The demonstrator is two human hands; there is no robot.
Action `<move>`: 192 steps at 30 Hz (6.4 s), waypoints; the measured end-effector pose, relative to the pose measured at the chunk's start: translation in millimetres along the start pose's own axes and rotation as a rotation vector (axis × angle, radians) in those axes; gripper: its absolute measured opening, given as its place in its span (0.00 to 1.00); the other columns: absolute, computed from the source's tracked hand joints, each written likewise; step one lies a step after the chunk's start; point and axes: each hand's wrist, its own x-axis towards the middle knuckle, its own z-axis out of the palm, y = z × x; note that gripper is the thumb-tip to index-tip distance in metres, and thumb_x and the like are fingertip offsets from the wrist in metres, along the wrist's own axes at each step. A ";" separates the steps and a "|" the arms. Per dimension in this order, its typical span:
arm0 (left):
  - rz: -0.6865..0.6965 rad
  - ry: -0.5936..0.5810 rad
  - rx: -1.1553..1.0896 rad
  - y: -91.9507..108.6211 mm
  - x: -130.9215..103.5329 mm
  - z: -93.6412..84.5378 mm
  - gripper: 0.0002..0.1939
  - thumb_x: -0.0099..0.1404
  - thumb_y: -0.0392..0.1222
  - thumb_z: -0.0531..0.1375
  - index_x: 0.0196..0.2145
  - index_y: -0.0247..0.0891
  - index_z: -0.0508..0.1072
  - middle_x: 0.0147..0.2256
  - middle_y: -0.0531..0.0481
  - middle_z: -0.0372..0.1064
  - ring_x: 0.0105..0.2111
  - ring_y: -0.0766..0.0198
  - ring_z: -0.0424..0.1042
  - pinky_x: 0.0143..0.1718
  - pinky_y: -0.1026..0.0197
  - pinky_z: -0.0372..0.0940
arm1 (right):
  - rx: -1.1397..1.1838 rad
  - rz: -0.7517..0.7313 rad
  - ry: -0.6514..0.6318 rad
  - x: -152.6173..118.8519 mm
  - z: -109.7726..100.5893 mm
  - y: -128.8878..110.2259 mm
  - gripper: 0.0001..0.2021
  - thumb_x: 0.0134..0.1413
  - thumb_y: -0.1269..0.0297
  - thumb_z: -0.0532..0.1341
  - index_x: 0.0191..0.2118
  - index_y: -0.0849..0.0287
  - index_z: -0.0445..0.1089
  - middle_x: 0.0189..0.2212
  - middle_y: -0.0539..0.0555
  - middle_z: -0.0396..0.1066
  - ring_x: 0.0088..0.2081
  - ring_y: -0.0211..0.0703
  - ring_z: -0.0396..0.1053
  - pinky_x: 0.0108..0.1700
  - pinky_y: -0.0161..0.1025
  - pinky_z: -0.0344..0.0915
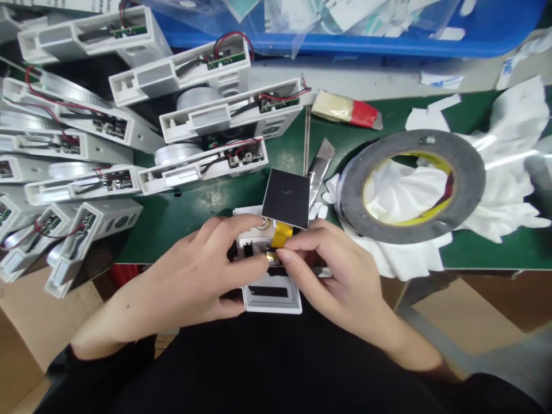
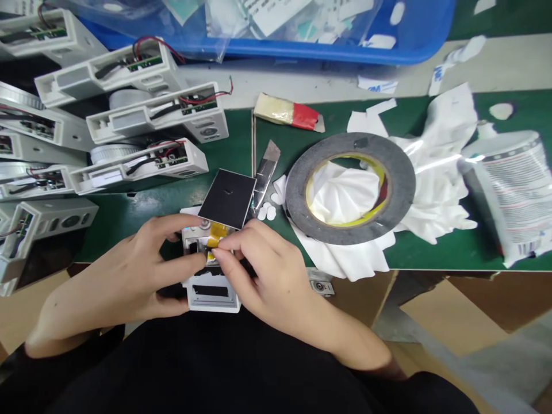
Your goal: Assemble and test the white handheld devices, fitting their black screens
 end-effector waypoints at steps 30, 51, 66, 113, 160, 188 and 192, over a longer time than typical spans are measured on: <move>0.043 0.095 -0.003 -4.5 -6.2 11.4 0.13 0.67 0.35 0.60 0.49 0.40 0.66 0.57 0.34 0.66 0.53 0.39 0.75 0.41 0.43 0.81 | -0.157 -0.030 -0.011 -1.2 -0.2 -5.8 0.03 0.69 0.72 0.64 0.41 0.57 0.70 0.29 0.50 0.73 0.29 0.36 0.71 0.26 0.34 0.67; 0.025 0.121 -0.211 -4.6 -18.8 22.1 0.20 0.67 0.33 0.60 0.56 0.36 0.66 0.65 0.31 0.61 0.64 0.42 0.68 0.58 0.44 0.76 | -0.310 -0.098 -0.036 -5.2 -1.3 -10.6 0.05 0.66 0.75 0.63 0.43 0.59 0.73 0.30 0.51 0.73 0.28 0.39 0.72 0.29 0.37 0.71; -0.038 0.347 -0.393 -6.1 -22.6 54.6 0.17 0.74 0.47 0.64 0.54 0.36 0.67 0.64 0.27 0.69 0.67 0.46 0.71 0.62 0.47 0.76 | -0.544 -0.491 -0.307 7.8 -28.7 -2.2 0.12 0.76 0.61 0.57 0.50 0.57 0.78 0.24 0.46 0.70 0.27 0.39 0.63 0.27 0.40 0.60; -0.045 0.382 -0.420 -11.2 -14.0 55.4 0.16 0.76 0.54 0.60 0.48 0.37 0.71 0.59 0.26 0.75 0.60 0.50 0.77 0.54 0.55 0.80 | -0.588 -0.471 -0.487 10.5 -51.9 -5.9 0.16 0.69 0.63 0.62 0.58 0.61 0.73 0.27 0.47 0.65 0.32 0.46 0.56 0.35 0.48 0.53; -0.033 0.342 -0.365 -12.0 -11.7 49.8 0.14 0.79 0.53 0.56 0.46 0.38 0.68 0.59 0.28 0.75 0.55 0.48 0.81 0.45 0.54 0.82 | -0.653 -0.577 -0.661 33.7 -53.9 -14.6 0.18 0.68 0.75 0.55 0.59 0.67 0.75 0.20 0.49 0.67 0.22 0.41 0.59 0.28 0.46 0.51; 0.154 0.184 0.059 -17.0 3.4 18.3 0.18 0.69 0.53 0.62 0.49 0.39 0.72 0.53 0.30 0.75 0.40 0.44 0.82 0.34 0.46 0.82 | -0.618 -0.718 -0.568 33.1 -68.3 -4.3 0.18 0.74 0.71 0.50 0.58 0.66 0.73 0.28 0.52 0.73 0.30 0.45 0.63 0.33 0.47 0.57; 0.170 0.246 0.074 -18.2 4.1 19.3 0.16 0.71 0.51 0.60 0.48 0.38 0.74 0.52 0.31 0.73 0.39 0.45 0.82 0.33 0.48 0.81 | -0.552 -0.664 -0.536 28.4 -64.0 -1.0 0.16 0.72 0.73 0.53 0.58 0.67 0.71 0.27 0.49 0.70 0.29 0.44 0.63 0.31 0.46 0.56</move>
